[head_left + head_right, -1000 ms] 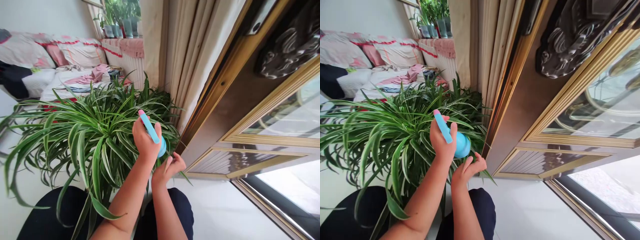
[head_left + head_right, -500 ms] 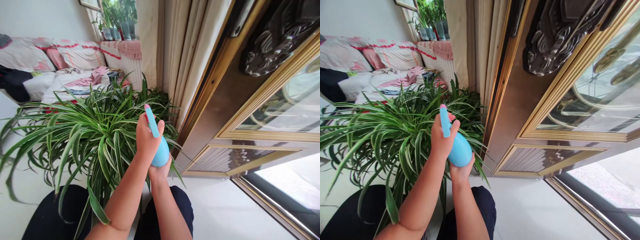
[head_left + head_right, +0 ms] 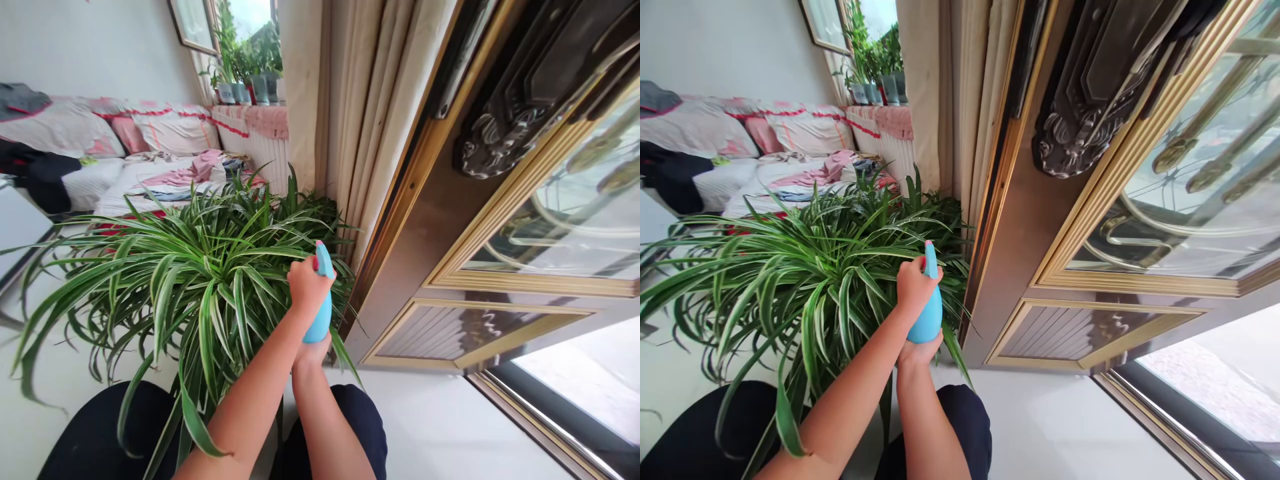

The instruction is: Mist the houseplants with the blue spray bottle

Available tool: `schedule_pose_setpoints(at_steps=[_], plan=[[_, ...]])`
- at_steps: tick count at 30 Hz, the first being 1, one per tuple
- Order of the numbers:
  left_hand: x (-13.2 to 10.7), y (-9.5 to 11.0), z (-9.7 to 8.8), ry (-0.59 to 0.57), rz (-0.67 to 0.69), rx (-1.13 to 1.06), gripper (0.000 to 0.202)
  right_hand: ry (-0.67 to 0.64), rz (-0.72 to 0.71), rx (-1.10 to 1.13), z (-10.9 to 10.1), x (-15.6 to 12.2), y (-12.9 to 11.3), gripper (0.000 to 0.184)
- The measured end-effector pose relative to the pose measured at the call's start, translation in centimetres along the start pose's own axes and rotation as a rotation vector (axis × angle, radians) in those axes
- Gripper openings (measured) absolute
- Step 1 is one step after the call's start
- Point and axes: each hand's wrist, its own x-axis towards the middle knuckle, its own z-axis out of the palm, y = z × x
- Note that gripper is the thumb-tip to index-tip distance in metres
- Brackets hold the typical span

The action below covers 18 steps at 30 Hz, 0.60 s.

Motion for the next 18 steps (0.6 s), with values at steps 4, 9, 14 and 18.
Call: schedule_pose_setpoints(at_steps=[4, 9, 14, 18], plan=[[0.9, -1.5, -2.1, -0.020, -0.113, -0.378, 0.029, 0.121, 0.166, 0.267, 0.0, 0.2, -0.1, 0.070], [-0.1, -3.0, -3.2, 0.134, -0.225, -0.572, 0.025, 0.340, 0.445, 0.620, 0.6, -0.2, -0.6, 0.040], [-1.8, -3.1, -3.5, 0.241, -0.116, -0.505, 0.023, 0.372, 0.575, 0.756, 1.2, -0.9, -1.1, 0.035], [-1.6, -2.7, -4.8, 0.257, -0.066, -0.495, 0.021, 0.300, 0.584, 0.775, 1.2, -1.1, -1.6, 0.033]])
